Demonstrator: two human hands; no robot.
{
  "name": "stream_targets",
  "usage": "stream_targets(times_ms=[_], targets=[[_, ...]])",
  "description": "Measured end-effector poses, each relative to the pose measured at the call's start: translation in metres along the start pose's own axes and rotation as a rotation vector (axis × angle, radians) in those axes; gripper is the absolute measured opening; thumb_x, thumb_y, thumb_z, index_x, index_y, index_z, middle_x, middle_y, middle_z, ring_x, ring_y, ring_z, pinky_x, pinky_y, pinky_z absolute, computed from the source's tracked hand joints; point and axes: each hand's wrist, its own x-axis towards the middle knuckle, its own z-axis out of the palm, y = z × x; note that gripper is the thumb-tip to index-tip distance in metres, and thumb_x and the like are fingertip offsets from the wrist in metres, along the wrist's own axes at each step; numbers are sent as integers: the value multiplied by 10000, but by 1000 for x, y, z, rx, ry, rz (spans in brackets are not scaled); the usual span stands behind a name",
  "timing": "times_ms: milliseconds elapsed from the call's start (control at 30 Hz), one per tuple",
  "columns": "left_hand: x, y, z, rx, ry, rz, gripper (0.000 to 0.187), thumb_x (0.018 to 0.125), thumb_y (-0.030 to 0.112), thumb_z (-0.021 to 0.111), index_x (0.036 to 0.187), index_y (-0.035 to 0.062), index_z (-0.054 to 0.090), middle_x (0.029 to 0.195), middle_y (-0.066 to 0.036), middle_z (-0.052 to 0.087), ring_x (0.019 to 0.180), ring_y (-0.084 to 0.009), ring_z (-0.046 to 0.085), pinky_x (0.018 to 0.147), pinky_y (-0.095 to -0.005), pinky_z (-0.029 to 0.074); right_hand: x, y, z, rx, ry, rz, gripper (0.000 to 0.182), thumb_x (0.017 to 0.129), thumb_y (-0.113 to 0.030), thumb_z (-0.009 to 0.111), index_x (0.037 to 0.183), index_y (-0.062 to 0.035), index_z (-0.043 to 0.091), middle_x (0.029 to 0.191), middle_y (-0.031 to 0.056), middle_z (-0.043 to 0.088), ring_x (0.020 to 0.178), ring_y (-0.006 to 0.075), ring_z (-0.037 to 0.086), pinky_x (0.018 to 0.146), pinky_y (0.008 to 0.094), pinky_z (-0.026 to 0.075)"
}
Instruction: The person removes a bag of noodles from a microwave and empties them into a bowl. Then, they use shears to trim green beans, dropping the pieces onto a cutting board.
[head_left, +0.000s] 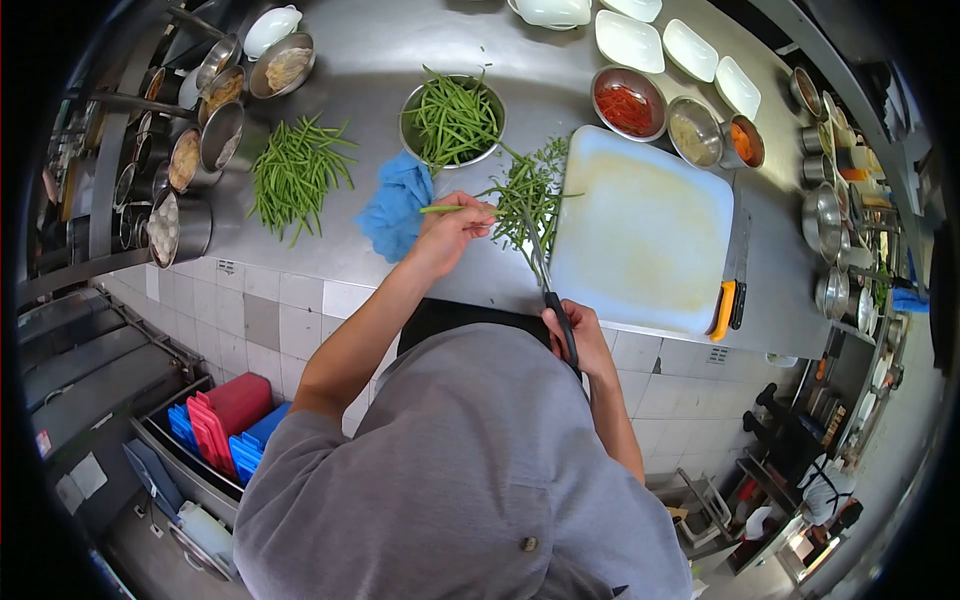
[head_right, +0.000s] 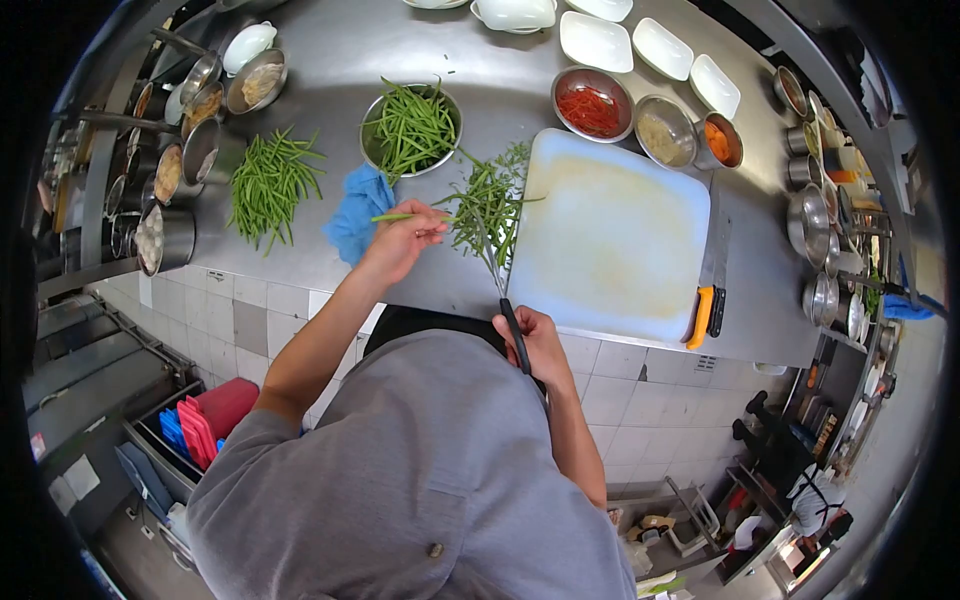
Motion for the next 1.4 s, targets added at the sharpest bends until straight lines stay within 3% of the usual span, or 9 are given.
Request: stream_targets(times_ms=[133, 267, 333, 433, 533, 667, 867, 1167, 1400], targets=[[-5, 35, -47, 125, 45, 202, 146, 875, 80, 682, 1002, 56, 616, 951, -69, 689, 789, -121, 656, 666, -267, 519, -3, 11, -6, 31, 81, 21, 444, 918, -365, 736, 688, -108, 455, 553, -36, 472, 406, 60, 475, 379, 222, 332], [-5, 103, -139, 552, 374, 344, 405, 846, 109, 723, 1227, 39, 604, 951, -73, 685, 774, -124, 635, 676, -275, 521, -2, 22, -17, 35, 135, 10, 451, 913, -362, 743, 686, -112, 444, 558, -37, 464, 402, 64, 473, 372, 226, 340], [-7, 123, -157, 1053, 770, 507, 424, 820, 154, 766, 1198, 30, 619, 953, -73, 682, 787, -155, 632, 702, -294, 529, -3, 24, -19, 17, 156, 8, 451, 912, -358, 744, 686, -114, 441, 556, -38, 461, 401, 65, 474, 372, 227, 341], [-6, 135, -162, 1142, 795, 542, 442, 803, 186, 794, 1179, 29, 625, 967, -80, 681, 807, -176, 635, 724, -315, 537, 1, 24, -22, 4, 167, -6, 451, 911, -354, 746, 685, -117, 436, 557, -38, 463, 404, 65, 476, 374, 228, 349], [27, 113, -150, 1085, 434, 666, 328, 827, 178, 768, 1103, 31, 667, 905, -100, 698, 798, -177, 664, 746, -316, 545, 5, 23, -20, 0, 144, -16, 454, 908, -354, 750, 685, -118, 433, 557, -38, 467, 411, 61, 477, 382, 225, 364], [42, 114, -53, 1266, 419, 485, 280, 833, 178, 715, 1062, 20, 685, 1001, -183, 718, 889, -327, 709, 805, -404, 552, 7, 16, -13, -56, 133, -35, 459, 901, -360, 757, 683, -119, 433, 559, -42, 471, 421, 53, 474, 396, 219, 381], [92, 117, -28, 1591, 435, 271, 270, 752, 116, 716, 1008, 28, 706, 1001, -205, 715, 990, -388, 673, 870, -446, 532, 4, 19, -10, -72, 136, -41, 467, 894, -370, 763, 675, -116, 439, 559, -43, 474, 423, 51, 476, 404, 218, 379], [94, 137, -36, 1474, 381, 268, 366, 714, 143, 790, 1047, 12, 709, 902, -170, 717, 874, -292, 698, 811, -378, 535, -9, 31, -13, 7, 182, -28, 447, 916, -354, 739, 680, -117, 443, 563, -36, 484, 417, 63, 482, 393, 227, 364], [74, 151, -53, 1121, 211, 238, 287, 824, 98, 712, 1075, -40, 697, 905, -73, 712, 745, -140, 611, 678, -292, 499, -6, 26, -15, -5, 178, -52, 462, 904, -348, 755, 673, -119, 426, 561, -41, 474, 419, 57, 480, 401, 223, 384]])
